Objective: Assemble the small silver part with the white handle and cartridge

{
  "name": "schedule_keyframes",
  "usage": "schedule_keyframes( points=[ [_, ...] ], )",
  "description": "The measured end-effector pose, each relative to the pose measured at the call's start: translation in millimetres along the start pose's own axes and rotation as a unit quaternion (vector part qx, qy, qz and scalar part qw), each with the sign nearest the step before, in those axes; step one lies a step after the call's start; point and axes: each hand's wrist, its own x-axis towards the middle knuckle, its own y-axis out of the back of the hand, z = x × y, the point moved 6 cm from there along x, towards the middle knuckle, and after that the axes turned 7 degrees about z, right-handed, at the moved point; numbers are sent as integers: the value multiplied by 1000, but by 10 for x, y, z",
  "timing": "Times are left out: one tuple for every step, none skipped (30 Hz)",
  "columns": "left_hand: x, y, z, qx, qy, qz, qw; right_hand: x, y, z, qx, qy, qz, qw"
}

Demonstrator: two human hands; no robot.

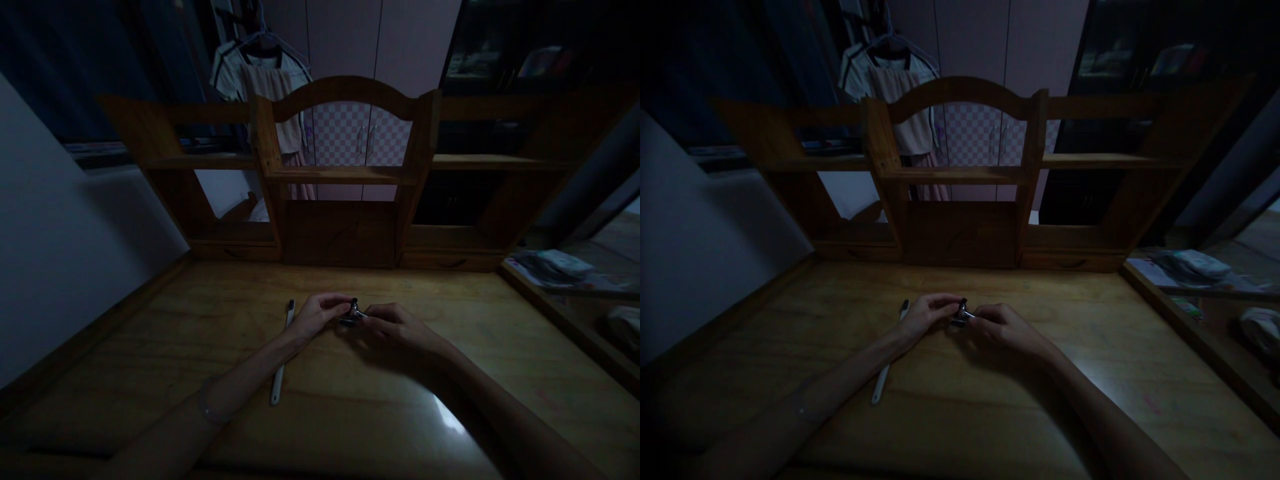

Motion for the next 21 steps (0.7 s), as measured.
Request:
schedule_keyframes(
  points=[
    [0, 1, -4, -3, 0, 1, 1000, 0, -5, -2, 4, 1, 1, 1000],
    [1, 3, -7, -5, -1, 1, 1000, -1, -11, -2, 8, 2, 2, 1000],
    [3, 7, -11, -6, -2, 2, 1000, -1, -15, -1, 12, 5, 4, 1000],
    [8, 13, -17, -7, -3, 3, 1000, -2, -14, 1, 14, 9, 11, 1000],
    [15, 23, -25, -8, -3, 6, 1000, -2, -8, 3, 15, 13, 23, 1000],
    [25, 36, -37, -11, -3, 9, 1000, -3, -1, 7, 15, 15, 36, 999],
    [37, 50, -52, -15, 0, 12, 1000, -5, 5, 13, 12, 13, 49, 999],
    [50, 64, -71, -19, 5, 15, 1000, -7, 9, 18, 11, 9, 60, 998],
    [64, 77, -91, -22, 10, 17, 1000, -8, 7, 23, 11, 2, 65, 998],
    [78, 88, -110, -25, 16, 18, 999, -9, 4, 24, 13, -4, 69, 998],
    [91, 97, -130, -27, 23, 18, 999, -9, 5, 20, 17, -8, 74, 997],
    [103, 102, -143, -31, 26, 15, 999, -8, 11, 11, 22, -9, 79, 997],
    [114, 106, -149, -36, 26, 12, 999, -4, 19, -1, 24, -6, 83, 996],
    [122, 110, -161, -35, 30, 10, 999, 0, 30, -14, 21, 0, 86, 996],
    [129, 112, -170, -34, 34, 6, 999, 6, 41, -26, 11, 7, 87, 996],
    [135, 115, -178, -30, 39, 4, 999, 11, 61, -39, -1, 17, 92, 996],
    [140, 122, -184, -26, 44, 7, 999, 16, 80, -50, -14, 26, 96, 995],
    [144, 130, -186, -23, 47, 10, 999, 20, 99, -59, -27, 35, 102, 994],
    [148, 138, -184, -19, 48, 14, 999, 22, 116, -67, -38, 44, 108, 992],
    [152, 145, -177, -14, 45, 19, 999, 24, 128, -72, -47, 50, 113, 991],
    [154, 148, -167, -7, 41, 21, 999, 25, 137, -73, -55, 53, 119, 990]
  ],
)
